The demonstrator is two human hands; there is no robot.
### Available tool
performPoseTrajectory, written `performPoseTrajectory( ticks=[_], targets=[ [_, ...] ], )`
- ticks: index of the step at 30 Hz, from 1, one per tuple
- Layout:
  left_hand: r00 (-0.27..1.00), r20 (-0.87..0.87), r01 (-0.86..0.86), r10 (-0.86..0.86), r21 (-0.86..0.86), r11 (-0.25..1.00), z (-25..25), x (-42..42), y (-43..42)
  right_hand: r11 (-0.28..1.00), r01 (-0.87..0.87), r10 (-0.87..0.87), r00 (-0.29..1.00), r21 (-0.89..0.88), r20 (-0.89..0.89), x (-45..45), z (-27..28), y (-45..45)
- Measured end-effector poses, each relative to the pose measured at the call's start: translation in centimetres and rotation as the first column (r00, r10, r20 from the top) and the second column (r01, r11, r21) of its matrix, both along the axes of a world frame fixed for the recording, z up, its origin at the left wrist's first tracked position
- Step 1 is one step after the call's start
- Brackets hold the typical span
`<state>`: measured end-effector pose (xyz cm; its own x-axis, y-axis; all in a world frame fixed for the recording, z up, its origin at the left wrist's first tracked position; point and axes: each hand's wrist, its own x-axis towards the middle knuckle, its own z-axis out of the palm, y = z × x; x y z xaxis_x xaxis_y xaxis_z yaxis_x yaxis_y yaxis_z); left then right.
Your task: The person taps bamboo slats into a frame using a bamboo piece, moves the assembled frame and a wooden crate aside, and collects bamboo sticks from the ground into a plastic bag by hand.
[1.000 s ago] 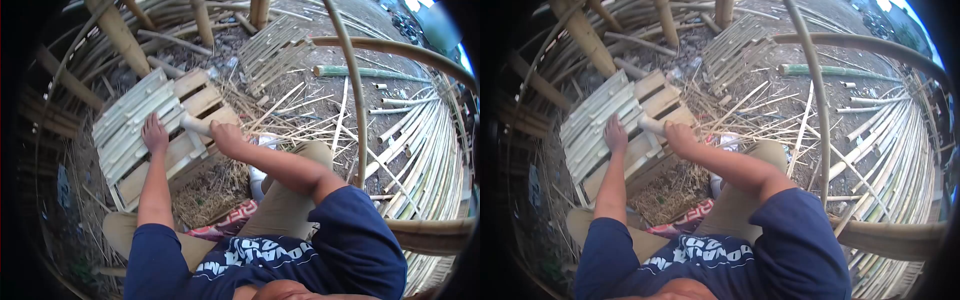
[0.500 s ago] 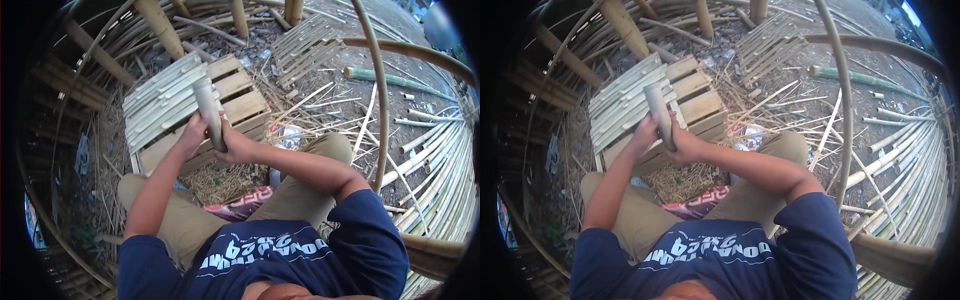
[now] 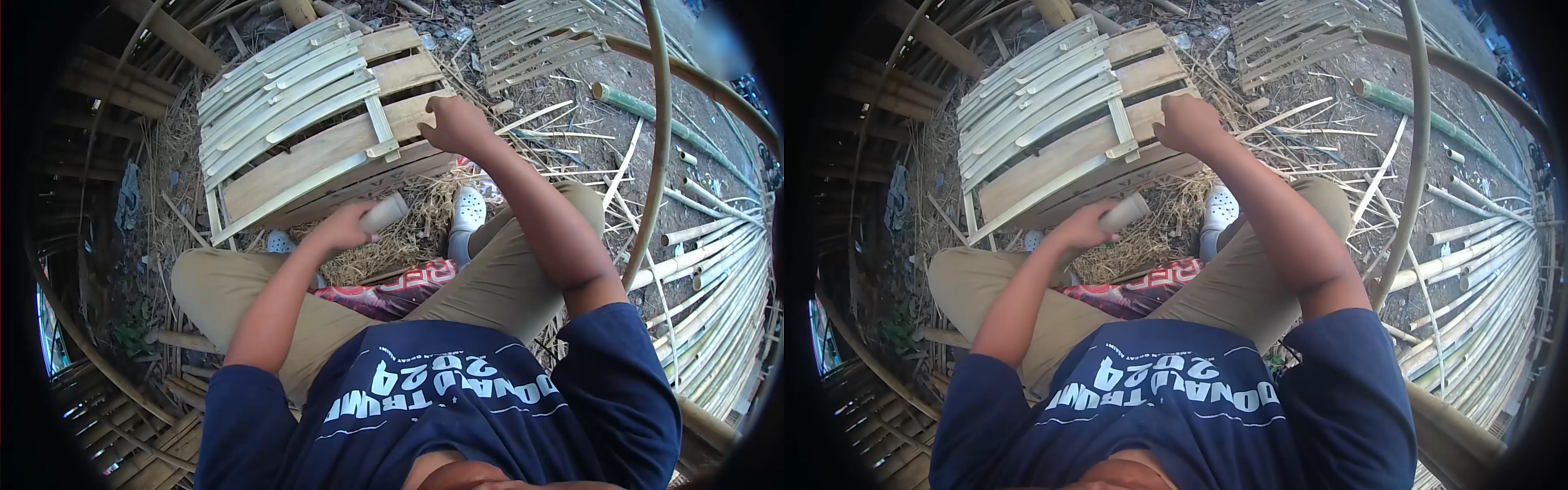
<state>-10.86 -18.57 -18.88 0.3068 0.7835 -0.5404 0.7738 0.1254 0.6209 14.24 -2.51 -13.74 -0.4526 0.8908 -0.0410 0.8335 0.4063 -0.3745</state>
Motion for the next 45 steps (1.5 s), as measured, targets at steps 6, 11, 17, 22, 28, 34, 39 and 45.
performPoseTrajectory(
  ticks=[6,11,17,22,28,34,39,45],
  targets=[
    [0.951,-0.223,0.217,-0.216,-0.02,0.976,-7.8,-1.0,-0.6,0.982,0.117,-0.121,0.993,-0.148,-0.012,-1.1,-2.2,2.2],
    [0.855,-0.423,0.388,-0.3,0.137,0.912,-5.8,-1.0,-0.4,0.967,0.049,-0.124,0.947,-0.248,-0.296,-3.9,-6.0,3.8],
    [0.956,-0.098,0.28,-0.276,0.025,0.96,9.8,-2.9,3.0,0.893,0.06,-0.205,0.937,-0.447,-0.283,-8.2,-5.4,4.6],
    [0.966,-0.259,0.045,0.023,0.255,0.966,18.9,-10.7,2.6,0.897,0.173,-0.288,0.927,-0.407,-0.242,-10.4,-4.4,4.5],
    [0.657,-0.648,-0.152,0.385,0.387,0.909,13.3,-21.3,2.4,0.862,0.107,-0.154,0.987,-0.495,-0.054,-10.7,-3.7,6.7],
    [0.673,-0.219,-0.647,0.706,0.287,0.706,6.9,-30.1,3.5,0.968,0.094,-0.081,0.994,-0.231,0.067,-11.5,-5.3,6.6],
    [0.454,-0.19,-0.659,0.871,0.586,0.471,-0.4,-31.6,1.9,0.988,0.022,-0.019,0.999,-0.153,0.026,-11.1,-7.3,7.8],
    [0.449,0.007,-0.834,0.894,0.364,0.415,-2.5,-34.0,-0.1,0.989,0.017,-0.026,0.998,-0.149,-0.059,-11.0,-6.6,7.4]
  ],
)
